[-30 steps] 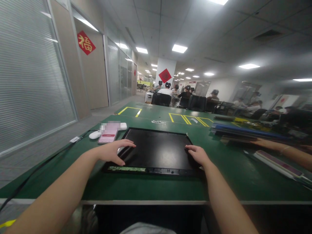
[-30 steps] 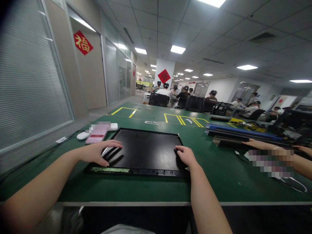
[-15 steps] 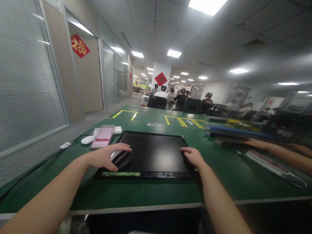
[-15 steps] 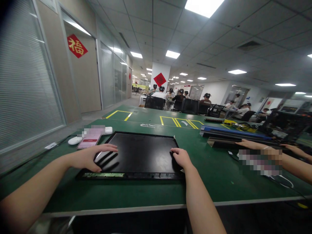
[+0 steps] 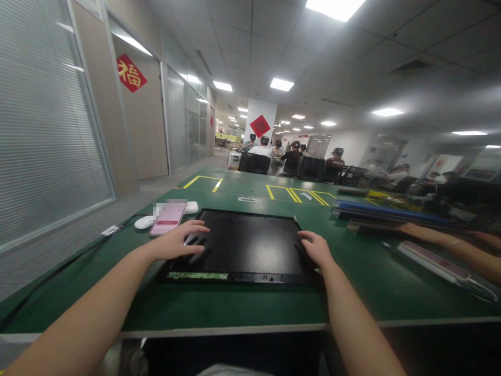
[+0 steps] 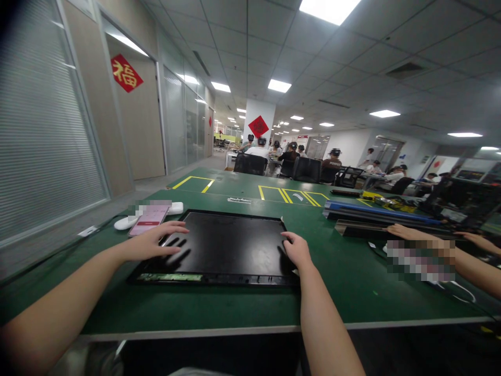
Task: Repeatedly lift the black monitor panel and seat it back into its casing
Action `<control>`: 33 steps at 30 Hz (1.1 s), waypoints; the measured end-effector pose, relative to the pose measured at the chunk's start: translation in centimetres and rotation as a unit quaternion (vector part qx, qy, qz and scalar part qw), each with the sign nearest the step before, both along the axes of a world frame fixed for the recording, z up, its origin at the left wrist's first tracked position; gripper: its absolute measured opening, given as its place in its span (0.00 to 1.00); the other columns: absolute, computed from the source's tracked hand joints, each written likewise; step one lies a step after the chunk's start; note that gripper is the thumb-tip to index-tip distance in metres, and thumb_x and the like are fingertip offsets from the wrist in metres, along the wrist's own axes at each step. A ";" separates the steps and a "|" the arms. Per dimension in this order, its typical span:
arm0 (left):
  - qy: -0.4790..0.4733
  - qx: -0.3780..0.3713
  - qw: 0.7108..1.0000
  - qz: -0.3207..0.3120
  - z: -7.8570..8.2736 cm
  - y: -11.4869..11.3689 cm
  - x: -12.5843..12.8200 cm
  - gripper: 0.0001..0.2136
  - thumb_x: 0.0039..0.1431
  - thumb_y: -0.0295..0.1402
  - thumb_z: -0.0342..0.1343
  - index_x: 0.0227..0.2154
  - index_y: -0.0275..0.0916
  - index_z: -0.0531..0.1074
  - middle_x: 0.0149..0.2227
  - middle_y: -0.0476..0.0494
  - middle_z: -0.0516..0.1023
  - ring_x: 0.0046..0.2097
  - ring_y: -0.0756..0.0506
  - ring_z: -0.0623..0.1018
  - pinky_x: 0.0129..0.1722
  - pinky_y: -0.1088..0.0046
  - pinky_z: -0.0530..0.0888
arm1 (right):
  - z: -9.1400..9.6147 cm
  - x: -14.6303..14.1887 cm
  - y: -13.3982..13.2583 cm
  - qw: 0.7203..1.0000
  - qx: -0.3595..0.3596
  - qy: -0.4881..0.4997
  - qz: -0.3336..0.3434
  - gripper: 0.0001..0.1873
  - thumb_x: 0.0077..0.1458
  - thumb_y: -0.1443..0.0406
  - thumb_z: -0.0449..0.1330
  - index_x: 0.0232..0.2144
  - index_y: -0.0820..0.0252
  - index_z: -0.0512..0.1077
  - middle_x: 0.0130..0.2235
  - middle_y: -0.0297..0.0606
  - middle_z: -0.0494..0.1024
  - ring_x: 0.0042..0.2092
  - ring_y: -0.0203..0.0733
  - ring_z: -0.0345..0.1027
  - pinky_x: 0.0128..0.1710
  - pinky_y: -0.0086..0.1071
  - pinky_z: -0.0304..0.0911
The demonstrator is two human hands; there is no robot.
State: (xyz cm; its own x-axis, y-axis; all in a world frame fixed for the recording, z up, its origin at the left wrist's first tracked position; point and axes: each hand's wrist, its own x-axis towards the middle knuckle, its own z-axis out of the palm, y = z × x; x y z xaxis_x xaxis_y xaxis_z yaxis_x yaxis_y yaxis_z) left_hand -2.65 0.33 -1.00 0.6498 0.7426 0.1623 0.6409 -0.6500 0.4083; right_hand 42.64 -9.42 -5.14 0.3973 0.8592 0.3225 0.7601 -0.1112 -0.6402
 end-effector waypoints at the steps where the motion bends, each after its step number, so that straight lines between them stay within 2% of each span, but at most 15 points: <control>1: -0.001 0.014 1.000 0.025 -0.3 0.3 0.1 0.29 0.53 0.50 0.54 0.55 0.41 0.70 0.64 0.36 0.62 0.63 0.35 0.64 0.61 0.59 0.61 | 0.0 0.2 0.0 1.000 0.005 -0.004 -0.024 0.21 0.48 0.69 0.54 0.42 0.57 0.79 0.45 0.37 0.80 0.48 0.41 0.71 0.52 0.33 0.62; 4: 0.009 0.036 0.996 0.082 -1.1 1.0 0.2 0.30 0.52 0.46 0.53 0.56 0.34 0.68 0.61 0.32 0.67 0.61 0.35 0.66 0.62 0.58 0.60 | 0.0 0.7 -0.1 0.996 -0.008 -0.015 -0.091 0.21 0.47 0.69 0.54 0.43 0.58 0.78 0.42 0.40 0.80 0.43 0.42 0.72 0.46 0.32 0.64; 8: 0.051 -0.003 0.991 0.123 -1.4 1.0 0.2 0.29 0.54 0.40 0.50 0.58 0.32 0.65 0.59 0.31 0.69 0.59 0.37 0.70 0.59 0.61 0.64 | -0.3 1.4 -0.1 0.992 -0.044 -0.013 -0.116 0.20 0.47 0.69 0.55 0.42 0.60 0.78 0.40 0.41 0.80 0.41 0.42 0.72 0.42 0.31 0.64; 15: 0.102 0.017 0.986 0.132 -1.4 1.0 0.8 0.23 0.59 0.32 0.43 0.56 0.31 0.69 0.58 0.32 0.71 0.58 0.38 0.71 0.58 0.65 0.65 | -0.5 1.7 0.0 0.990 -0.099 -0.024 -0.095 0.21 0.49 0.68 0.53 0.43 0.57 0.79 0.41 0.39 0.80 0.42 0.42 0.73 0.41 0.31 0.63; 22: 0.077 0.017 0.984 0.160 -1.7 1.1 1.0 0.20 0.52 0.23 0.45 0.43 0.37 0.78 0.48 0.34 0.79 0.50 0.37 0.77 0.50 0.65 0.71 | -1.0 2.1 0.4 0.990 -0.117 -0.039 -0.068 0.23 0.46 0.70 0.53 0.44 0.59 0.79 0.45 0.43 0.80 0.46 0.48 0.73 0.45 0.35 0.65; 29: 0.069 0.037 0.983 0.165 -2.1 1.5 0.9 0.22 0.48 0.22 0.47 0.45 0.36 0.78 0.51 0.33 0.78 0.52 0.37 0.76 0.53 0.65 0.69 | -1.8 2.5 0.8 0.994 -0.092 -0.023 -0.053 0.27 0.39 0.75 0.54 0.42 0.60 0.79 0.48 0.45 0.79 0.51 0.48 0.70 0.52 0.35 0.62; 33: 0.060 0.027 0.986 0.156 -2.0 1.5 1.0 0.22 0.49 0.22 0.47 0.44 0.36 0.79 0.49 0.32 0.79 0.51 0.36 0.77 0.51 0.65 0.70 | -1.8 2.8 0.9 0.994 -0.096 0.025 -0.039 0.25 0.39 0.74 0.55 0.41 0.59 0.80 0.42 0.44 0.80 0.47 0.47 0.73 0.48 0.36 0.65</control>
